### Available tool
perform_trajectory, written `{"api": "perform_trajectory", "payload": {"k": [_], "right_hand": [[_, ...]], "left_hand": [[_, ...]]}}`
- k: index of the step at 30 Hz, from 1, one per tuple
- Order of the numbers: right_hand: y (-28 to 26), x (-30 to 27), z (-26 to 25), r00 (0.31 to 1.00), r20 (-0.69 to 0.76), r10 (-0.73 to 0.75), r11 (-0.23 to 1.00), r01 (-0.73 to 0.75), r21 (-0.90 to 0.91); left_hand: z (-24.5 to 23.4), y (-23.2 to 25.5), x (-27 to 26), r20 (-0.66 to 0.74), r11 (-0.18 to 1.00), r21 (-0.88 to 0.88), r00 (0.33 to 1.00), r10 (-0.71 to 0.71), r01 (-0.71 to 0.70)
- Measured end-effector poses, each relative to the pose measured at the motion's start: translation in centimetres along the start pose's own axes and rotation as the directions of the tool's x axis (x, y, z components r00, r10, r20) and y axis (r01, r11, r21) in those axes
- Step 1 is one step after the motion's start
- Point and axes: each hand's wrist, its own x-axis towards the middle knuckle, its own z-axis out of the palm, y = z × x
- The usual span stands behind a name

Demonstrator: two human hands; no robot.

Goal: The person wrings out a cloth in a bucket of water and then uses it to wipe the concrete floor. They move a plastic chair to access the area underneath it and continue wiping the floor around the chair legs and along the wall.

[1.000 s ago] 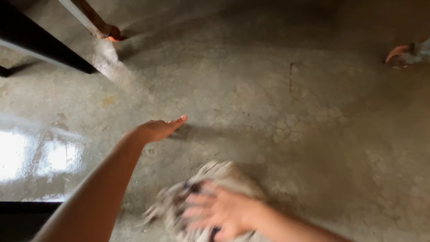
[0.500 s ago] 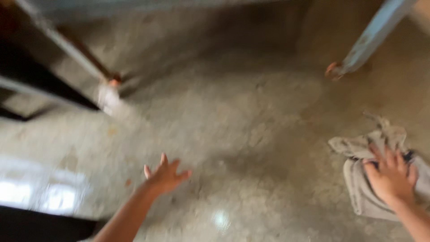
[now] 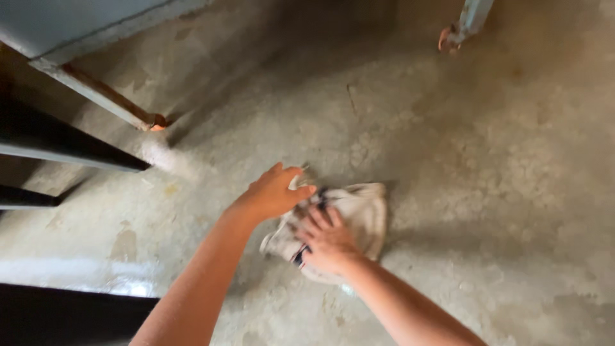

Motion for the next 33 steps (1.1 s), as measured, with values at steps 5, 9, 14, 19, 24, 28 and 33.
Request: {"api": "perform_trajectory", "payload": {"k": [5, 9, 14, 19, 24, 28, 33], "right_hand": [[-3.0, -2.0, 2.8, 0.853, 0.087, -0.515, 0.853, 0.499, 0.151], [6.1, -6.3, 4.2, 0.78, 0.06, -0.623, 0.758, 0.584, 0.29], [23.1, -15.5, 0.4, 0.917, 0.257, -0.305, 0.948, 0.266, 0.174], [35.5, -24.2, -4.2, 0.887, 0.427, 0.177, 0.979, -0.204, 0.018], [41.0, -26.2, -8.9, 0.91, 0.334, 0.246, 0.717, -0.403, 0.568], [40.7, -27.9, -14.0, 0.905, 0.287, 0.314, 0.167, -0.35, 0.922], [44.2, -27.1, -11.4, 0.815, 0.244, 0.526, -0.16, -0.187, 0.969]], "left_hand": [[-0.8, 1.1, -2.0, 0.099, 0.993, -0.111, 0.994, -0.036, 0.047], [1.1, 1.8, -0.6, 0.202, 0.99, -0.082, 0.974, -0.101, 0.119], [4.8, 3.7, 2.8, 0.236, 0.993, -0.102, 0.971, -0.026, 0.051], [8.0, 8.6, 5.3, 0.218, 0.981, -0.094, 0.958, 0.185, -0.168], [6.9, 13.3, 6.7, 0.229, 0.974, -0.066, 0.947, 0.224, -0.214], [6.0, 16.4, 8.2, 0.212, 0.973, -0.05, 0.95, 0.231, -0.226], [5.2, 21.3, 9.7, 0.239, 0.978, 0.001, 0.95, 0.201, -0.208]]}}
